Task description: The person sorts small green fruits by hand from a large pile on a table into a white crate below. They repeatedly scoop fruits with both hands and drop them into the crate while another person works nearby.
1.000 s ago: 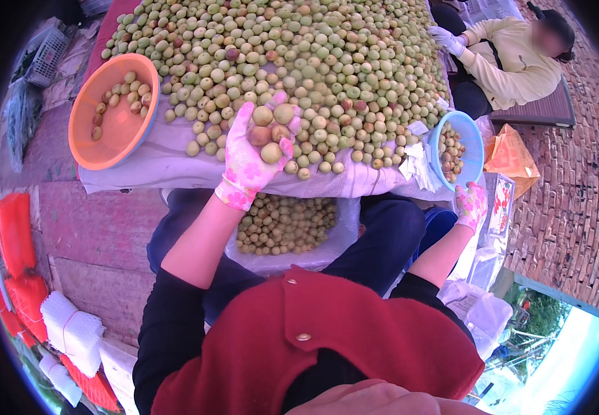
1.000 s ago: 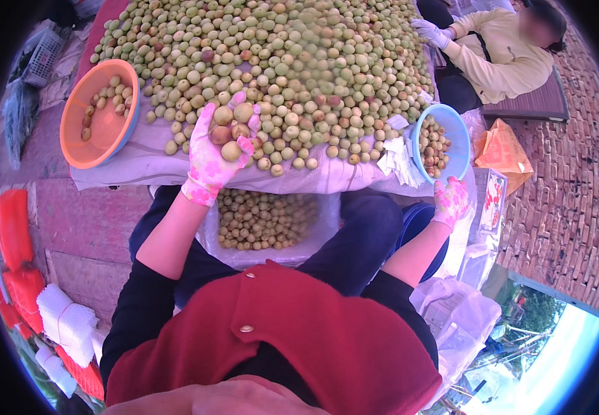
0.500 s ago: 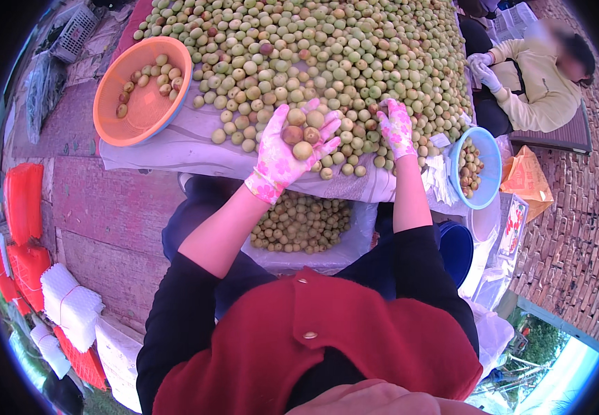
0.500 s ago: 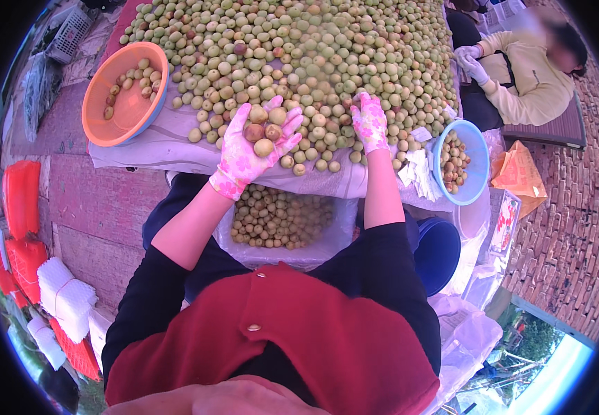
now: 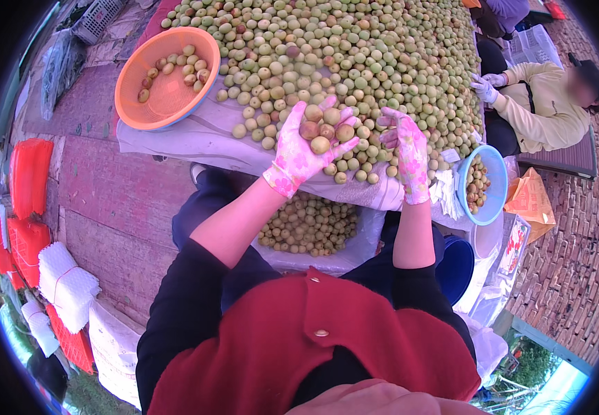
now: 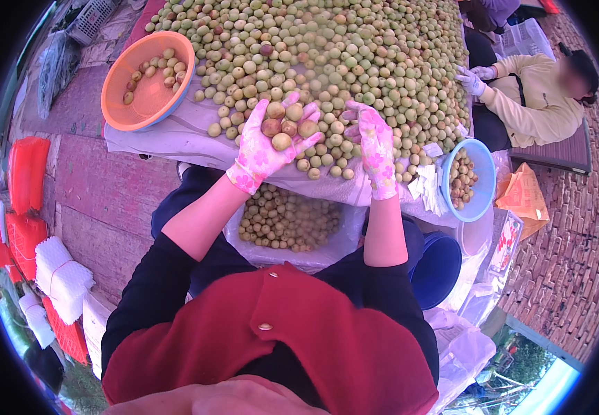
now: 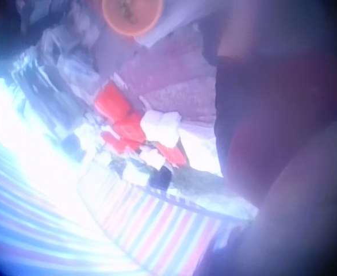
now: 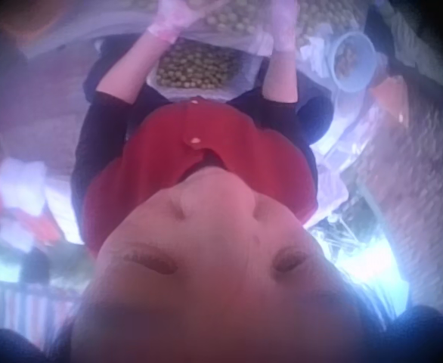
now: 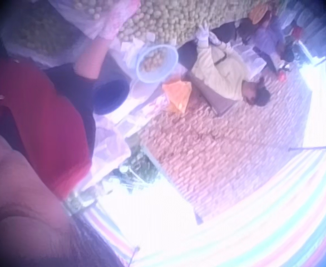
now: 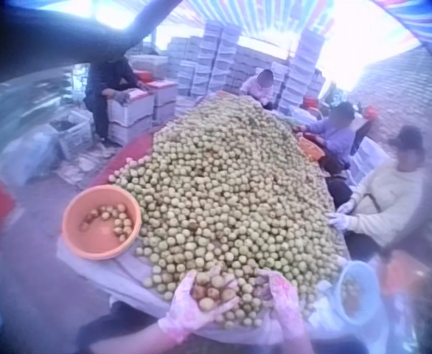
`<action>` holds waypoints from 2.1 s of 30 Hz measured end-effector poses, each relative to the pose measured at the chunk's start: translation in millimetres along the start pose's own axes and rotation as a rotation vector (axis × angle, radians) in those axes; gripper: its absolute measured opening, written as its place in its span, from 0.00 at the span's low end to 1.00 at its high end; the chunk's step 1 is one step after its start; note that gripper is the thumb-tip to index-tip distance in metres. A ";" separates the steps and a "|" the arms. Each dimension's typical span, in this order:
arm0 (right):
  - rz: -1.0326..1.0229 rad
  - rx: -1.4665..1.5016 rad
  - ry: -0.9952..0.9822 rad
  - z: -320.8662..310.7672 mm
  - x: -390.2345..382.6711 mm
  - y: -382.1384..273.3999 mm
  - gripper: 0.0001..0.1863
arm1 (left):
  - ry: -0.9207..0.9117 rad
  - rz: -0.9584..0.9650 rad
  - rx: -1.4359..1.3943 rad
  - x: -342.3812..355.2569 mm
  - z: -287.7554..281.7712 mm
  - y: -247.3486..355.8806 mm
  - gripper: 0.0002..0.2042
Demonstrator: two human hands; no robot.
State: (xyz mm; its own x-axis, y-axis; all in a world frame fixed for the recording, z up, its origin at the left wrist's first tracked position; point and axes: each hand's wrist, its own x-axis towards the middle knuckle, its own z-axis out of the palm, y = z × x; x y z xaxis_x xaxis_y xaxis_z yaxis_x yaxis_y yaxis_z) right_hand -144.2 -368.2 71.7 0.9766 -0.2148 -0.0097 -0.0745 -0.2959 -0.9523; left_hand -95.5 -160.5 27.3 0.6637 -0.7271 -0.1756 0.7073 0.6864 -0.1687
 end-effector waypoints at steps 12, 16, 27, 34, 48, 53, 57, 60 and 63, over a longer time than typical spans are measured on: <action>0.146 0.111 0.007 -28.3 -38.5 58.2 0.24 | -0.051 0.606 0.043 -22.5 23.6 122.4 0.22; 0.168 0.120 0.010 -35.4 -44.5 53.0 0.23 | 0.201 0.952 0.073 -33.6 23.7 181.6 0.21; 0.203 0.161 0.024 -46.5 -60.6 39.2 0.20 | 1.065 1.087 1.801 -62.3 -55.7 283.6 0.23; 0.165 0.055 -0.007 -31.8 -64.9 40.0 0.18 | 0.922 1.448 1.583 -76.8 -60.9 291.7 0.19; 0.224 0.200 0.044 -40.1 -71.0 69.3 0.20 | 0.366 0.771 0.648 -85.4 -6.5 96.4 0.23; 0.447 0.464 0.207 -51.5 -92.1 125.3 0.24 | 0.554 0.246 0.615 -77.6 -63.2 -3.1 0.26; 0.544 0.498 0.220 -39.8 -115.4 156.7 0.28 | 0.689 0.181 0.661 -71.8 -84.9 -25.5 0.32; 0.548 0.482 0.205 -22.9 -116.1 163.1 0.29 | 0.659 0.211 0.682 -61.0 -93.3 -22.9 0.36; 0.553 0.565 0.185 -10.0 -105.6 158.4 0.29 | 0.613 0.223 0.680 -50.7 -101.4 -18.1 0.37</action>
State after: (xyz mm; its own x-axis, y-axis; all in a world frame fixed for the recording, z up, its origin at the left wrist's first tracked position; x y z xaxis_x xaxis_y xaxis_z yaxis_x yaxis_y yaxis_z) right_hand -261.1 -401.7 -75.1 0.7756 -0.3571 -0.5205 -0.3755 0.4019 -0.8352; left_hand -166.6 -134.8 -59.1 0.6939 -0.3143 -0.6479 0.6981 0.5141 0.4982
